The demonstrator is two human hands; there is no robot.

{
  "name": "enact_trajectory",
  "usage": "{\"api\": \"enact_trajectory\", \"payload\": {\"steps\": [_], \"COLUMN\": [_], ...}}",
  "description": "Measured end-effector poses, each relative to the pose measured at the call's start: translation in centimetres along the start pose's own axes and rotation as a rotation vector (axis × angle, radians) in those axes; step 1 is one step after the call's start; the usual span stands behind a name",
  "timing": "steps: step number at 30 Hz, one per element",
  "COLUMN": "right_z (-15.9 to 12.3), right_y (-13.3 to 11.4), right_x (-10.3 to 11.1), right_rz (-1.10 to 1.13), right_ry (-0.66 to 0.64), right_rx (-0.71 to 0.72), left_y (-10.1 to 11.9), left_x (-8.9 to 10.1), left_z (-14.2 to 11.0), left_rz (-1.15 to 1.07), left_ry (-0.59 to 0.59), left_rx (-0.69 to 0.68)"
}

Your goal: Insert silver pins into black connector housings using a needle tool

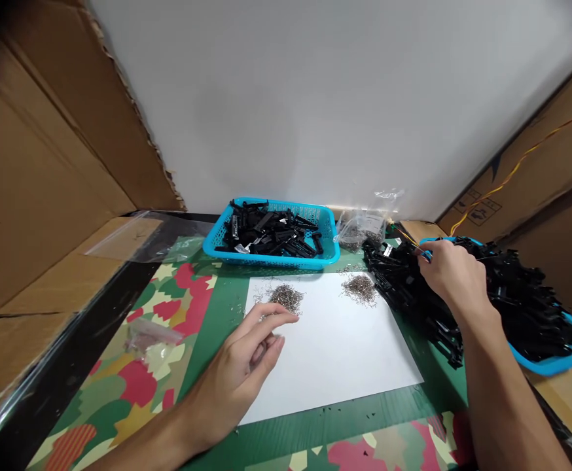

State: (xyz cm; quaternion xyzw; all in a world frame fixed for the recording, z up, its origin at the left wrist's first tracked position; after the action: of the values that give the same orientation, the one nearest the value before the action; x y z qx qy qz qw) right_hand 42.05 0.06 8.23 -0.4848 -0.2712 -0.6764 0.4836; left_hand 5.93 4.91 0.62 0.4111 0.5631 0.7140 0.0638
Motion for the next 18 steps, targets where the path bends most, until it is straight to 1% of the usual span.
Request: {"api": "enact_trajectory", "payload": {"steps": [2, 4, 6, 8, 10, 11, 14, 18], "right_z": [0.1, 0.3, 0.8, 1.5, 2.5, 3.2, 5.5, 7.1], "right_y": [-1.3, -3.6, -7.4, -11.9, -15.7, -17.0, -19.3, -21.0], "right_x": [-0.5, -0.9, -1.7, -2.6, -4.0, -4.5, -6.4, -9.1], "right_rz": [0.001, 0.023, 0.087, 0.150, 0.054, 0.024, -0.068, -0.170], "right_ry": [-0.012, -0.003, -0.036, -0.115, -0.222, -0.246, -0.293, -0.365], "right_rx": [0.014, 0.037, 0.130, 0.289, 0.410, 0.433, 0.445, 0.465], "left_y": [0.0, 0.0, -0.1, -0.2, -0.3, -0.3, -0.1, 0.1], "left_x": [0.1, 0.0, 0.0, -0.2, -0.3, -0.3, -0.2, -0.4], "left_z": [0.0, -0.1, -0.2, -0.2, -0.2, -0.2, -0.3, -0.5], "left_rz": [-0.003, -0.002, -0.007, -0.012, -0.009, -0.007, -0.007, 0.006], "left_ry": [0.004, 0.004, -0.002, -0.014, -0.024, -0.026, -0.029, -0.046], "left_rx": [-0.003, -0.004, -0.006, -0.013, -0.021, -0.026, -0.047, -0.063]}}
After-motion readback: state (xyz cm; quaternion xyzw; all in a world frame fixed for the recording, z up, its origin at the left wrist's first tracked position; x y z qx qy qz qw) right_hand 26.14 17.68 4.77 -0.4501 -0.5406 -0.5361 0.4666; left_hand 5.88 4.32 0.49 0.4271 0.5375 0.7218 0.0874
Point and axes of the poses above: each hand's wrist, its own z-axis towards the middle knuckle, its own x-axis out of the back of the hand, y = z × x, the point moved 8 cm from there along z, towards the middle knuckle, and after that the axes turned 9 degrees about x, right-handed, at the moved point
